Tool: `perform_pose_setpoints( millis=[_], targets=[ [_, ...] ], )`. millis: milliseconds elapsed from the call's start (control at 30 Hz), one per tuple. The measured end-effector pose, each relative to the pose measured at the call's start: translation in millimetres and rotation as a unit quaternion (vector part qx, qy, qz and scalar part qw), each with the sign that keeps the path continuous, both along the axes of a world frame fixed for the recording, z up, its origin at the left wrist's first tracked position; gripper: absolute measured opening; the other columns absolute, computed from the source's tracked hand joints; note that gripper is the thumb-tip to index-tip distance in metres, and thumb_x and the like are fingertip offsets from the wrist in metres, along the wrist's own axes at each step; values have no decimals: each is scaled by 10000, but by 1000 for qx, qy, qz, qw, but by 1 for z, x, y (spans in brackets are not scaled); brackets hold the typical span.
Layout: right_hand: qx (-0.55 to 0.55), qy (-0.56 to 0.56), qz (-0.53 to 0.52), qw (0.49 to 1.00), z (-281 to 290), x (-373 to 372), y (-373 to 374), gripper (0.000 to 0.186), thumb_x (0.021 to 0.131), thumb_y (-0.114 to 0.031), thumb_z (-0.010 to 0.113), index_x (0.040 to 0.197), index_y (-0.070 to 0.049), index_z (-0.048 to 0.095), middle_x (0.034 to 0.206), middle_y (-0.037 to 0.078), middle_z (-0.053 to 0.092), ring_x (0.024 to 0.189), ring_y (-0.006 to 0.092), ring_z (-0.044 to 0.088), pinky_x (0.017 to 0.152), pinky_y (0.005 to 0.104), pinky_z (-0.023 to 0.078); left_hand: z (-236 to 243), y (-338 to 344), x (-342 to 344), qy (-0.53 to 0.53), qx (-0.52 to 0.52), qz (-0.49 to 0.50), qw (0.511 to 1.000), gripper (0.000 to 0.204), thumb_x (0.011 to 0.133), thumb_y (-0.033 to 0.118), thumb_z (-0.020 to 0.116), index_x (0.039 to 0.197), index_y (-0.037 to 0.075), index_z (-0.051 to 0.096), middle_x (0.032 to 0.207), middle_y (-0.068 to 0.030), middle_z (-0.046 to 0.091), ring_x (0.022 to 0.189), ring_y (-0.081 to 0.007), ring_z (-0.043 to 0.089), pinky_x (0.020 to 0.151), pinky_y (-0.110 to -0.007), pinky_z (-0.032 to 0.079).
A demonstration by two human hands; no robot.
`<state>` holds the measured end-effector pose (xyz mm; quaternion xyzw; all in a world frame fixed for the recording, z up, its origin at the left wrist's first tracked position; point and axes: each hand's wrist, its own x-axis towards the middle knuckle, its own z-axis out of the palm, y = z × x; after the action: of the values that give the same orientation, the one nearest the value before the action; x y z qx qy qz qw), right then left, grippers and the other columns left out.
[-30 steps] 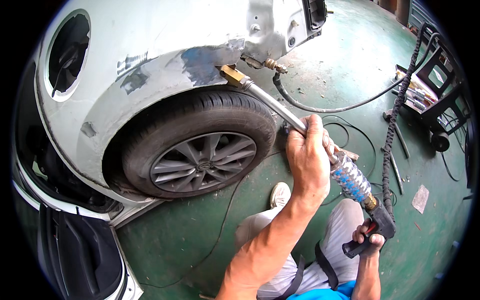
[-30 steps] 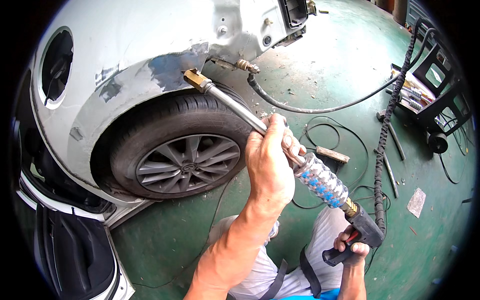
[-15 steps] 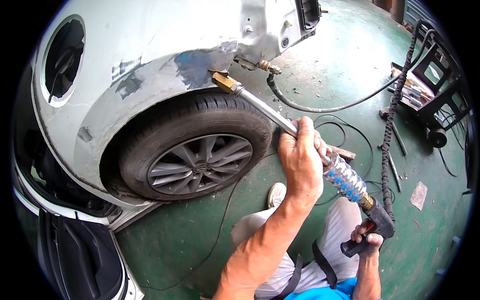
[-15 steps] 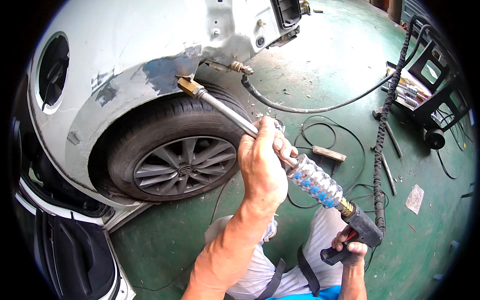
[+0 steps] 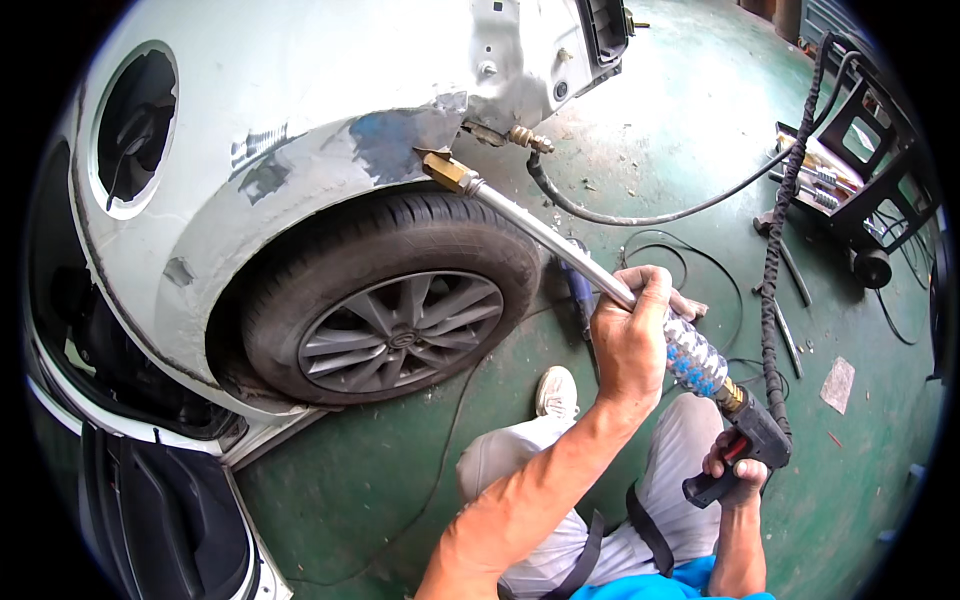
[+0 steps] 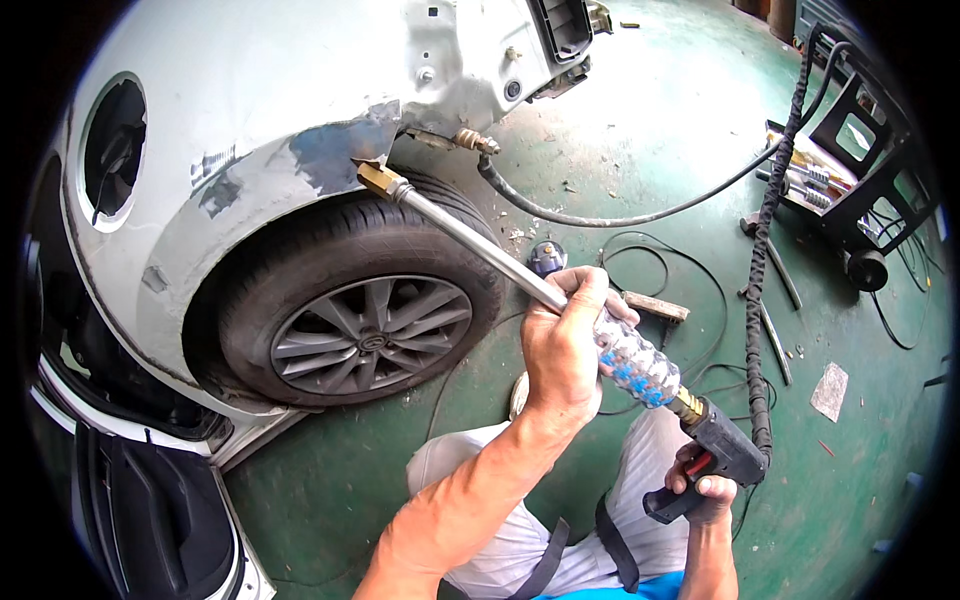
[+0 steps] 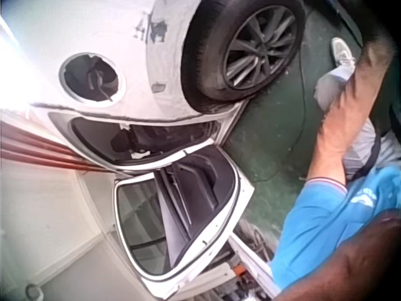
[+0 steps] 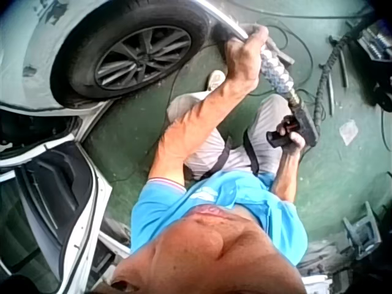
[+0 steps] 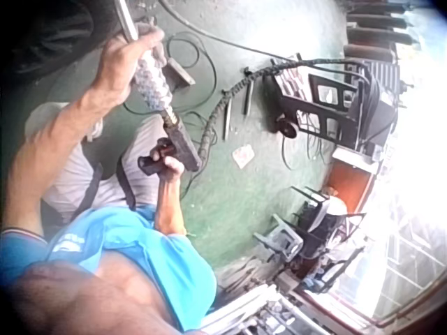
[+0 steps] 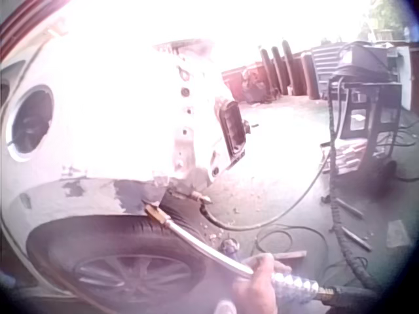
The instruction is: The person uses an angle grinder to sand the front bumper of a white car, then switches to a spot welder to heat and reshape the metal. The person repeatedly touches the surface to check progress during the repair.
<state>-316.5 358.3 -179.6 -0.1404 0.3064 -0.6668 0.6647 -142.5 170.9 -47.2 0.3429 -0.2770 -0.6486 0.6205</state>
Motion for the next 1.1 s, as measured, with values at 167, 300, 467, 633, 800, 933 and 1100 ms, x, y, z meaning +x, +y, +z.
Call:
perform_pose_setpoints(
  millis=[167,300,467,633,800,933,1100],
  targets=[
    [3,15,-4,1000,6,1,-2,519,615,-206,788,1023,53,600,834,95,633,550,195,594,550,360,486,16,-14,13,30,35,-27,999,105,949,129,596,982,36,560,691,-79,634,609,-162,637,615,-280,525],
    [10,25,-2,1000,6,-2,-4,500,613,-196,780,1008,49,598,792,96,627,548,195,592,547,357,473,4,-7,6,8,-1,-16,1000,107,952,143,592,971,40,573,693,-76,634,625,-159,638,629,-298,526],
    [13,16,-6,1000,4,-1,-6,485,611,-187,770,1002,43,599,784,90,621,556,200,596,560,364,483,-1,-10,12,-7,-29,-46,999,145,964,200,597,955,55,593,759,-84,663,687,-153,641,679,-287,516],
    [16,-6,3,1000,4,0,-6,488,610,-185,767,1016,32,603,810,82,628,576,204,599,563,372,481,71,-83,92,113,-79,172,975,420,997,497,514,1052,84,556,924,-36,648,689,-149,607,641,-275,492],
    [-1,31,2,1000,7,-8,4,535,602,-173,791,1058,24,593,861,80,644,596,214,602,610,386,497,61,-110,106,271,-122,21,954,446,1025,490,446,990,58,549,709,31,396,487,-73,275,456,-231,283],
    [-47,78,-14,996,13,-10,18,567,585,-169,821,1050,73,605,847,132,655,613,249,618,655,397,513,41,-126,116,470,-238,-182,830,486,1000,499,478,980,31,607,694,25,389,482,-73,260,441,-230,258],
    [17,-75,31,997,4,-20,14,493,623,-157,749,1045,57,609,871,114,679,604,234,621,609,400,502,83,-92,98,93,-41,182,978,379,1043,428,449,904,78,489,712,16,432,526,-84,363,486,-244,342]
  ],
)
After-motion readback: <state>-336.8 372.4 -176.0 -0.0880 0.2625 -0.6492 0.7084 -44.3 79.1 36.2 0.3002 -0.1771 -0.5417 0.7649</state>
